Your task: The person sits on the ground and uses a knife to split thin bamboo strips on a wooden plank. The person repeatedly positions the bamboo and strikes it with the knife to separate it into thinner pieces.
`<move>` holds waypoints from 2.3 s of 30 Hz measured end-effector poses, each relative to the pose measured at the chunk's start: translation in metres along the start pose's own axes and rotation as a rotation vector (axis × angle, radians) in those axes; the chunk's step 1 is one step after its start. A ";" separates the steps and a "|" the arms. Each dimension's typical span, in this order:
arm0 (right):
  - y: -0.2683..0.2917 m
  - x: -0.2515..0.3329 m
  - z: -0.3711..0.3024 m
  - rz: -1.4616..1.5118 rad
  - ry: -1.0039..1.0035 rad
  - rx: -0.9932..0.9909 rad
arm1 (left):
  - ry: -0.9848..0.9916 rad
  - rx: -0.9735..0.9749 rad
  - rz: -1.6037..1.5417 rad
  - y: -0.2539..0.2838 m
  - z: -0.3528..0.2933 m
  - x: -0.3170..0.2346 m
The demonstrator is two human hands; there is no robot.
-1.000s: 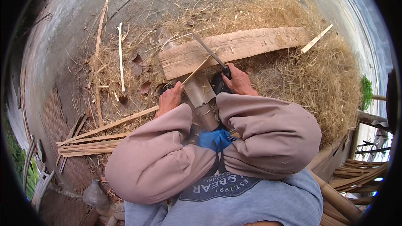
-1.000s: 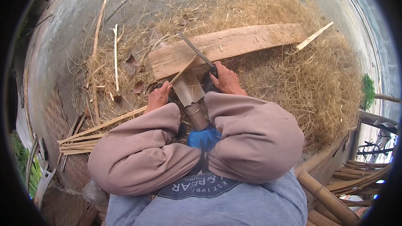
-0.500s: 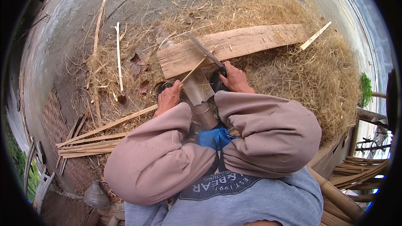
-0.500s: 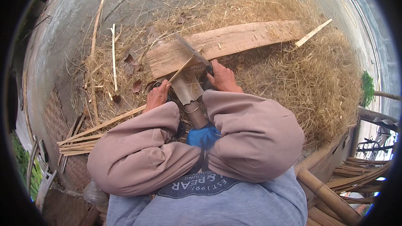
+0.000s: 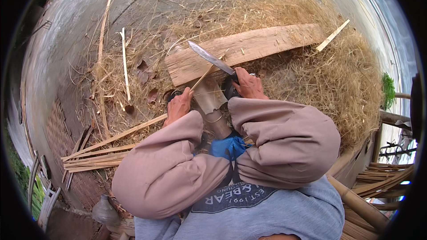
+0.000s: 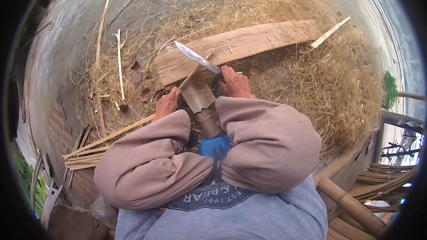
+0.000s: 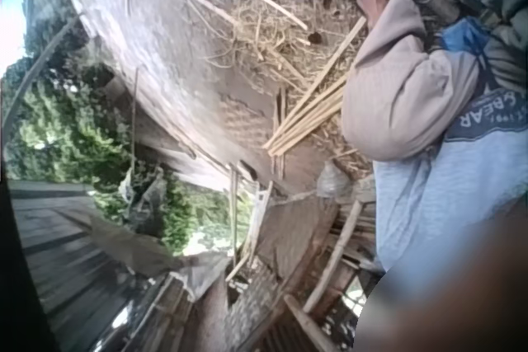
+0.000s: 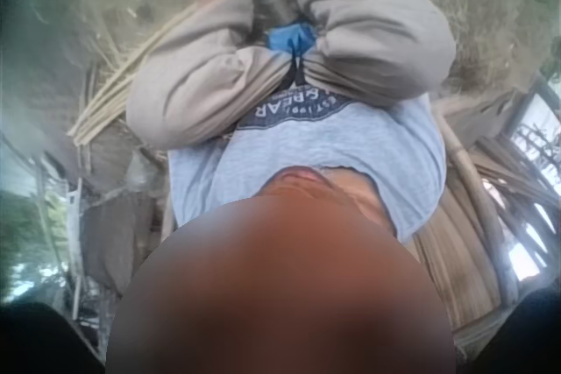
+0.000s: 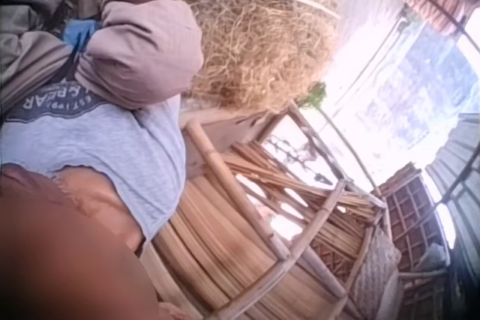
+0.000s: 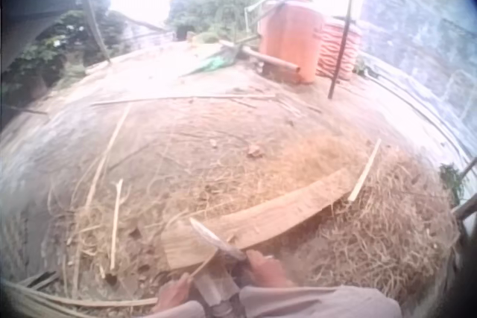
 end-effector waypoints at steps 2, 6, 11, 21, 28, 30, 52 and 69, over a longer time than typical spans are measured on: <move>-0.003 -0.015 0.002 -0.047 -0.105 0.028 | 0.008 0.017 -0.011 -0.001 0.002 -0.004; 0.009 -0.016 0.000 0.339 -0.045 -0.143 | 0.030 -0.005 -0.061 0.002 0.002 0.000; 0.016 -0.017 0.004 0.892 -0.315 -0.068 | 0.056 -0.034 -0.060 0.002 0.001 0.003; 0.013 -0.028 0.012 0.647 -0.194 -0.140 | 0.039 -0.023 -0.035 0.002 0.001 -0.001; 0.023 -0.015 0.012 0.738 -0.252 -0.018 | 0.060 -0.002 -0.058 0.000 -0.001 0.005; 0.026 -0.020 0.011 0.787 -0.279 -0.063 | -0.019 -0.068 -0.044 0.004 0.002 -0.003; 0.011 0.014 -0.002 0.049 0.106 -0.093 | -0.035 0.043 -0.090 -0.001 0.003 0.002; 0.002 -0.001 0.000 0.652 -0.153 0.084 | 0.176 0.493 -0.825 -0.036 0.004 0.017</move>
Point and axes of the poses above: each hand's wrist, its own z-axis towards the middle knuckle, its own y-axis out of the back of the hand, x = y × z, the point moved 7 cm from there along z, towards the middle knuckle, and after that the axes turned 1 degree about x, right-handed, at the moved point
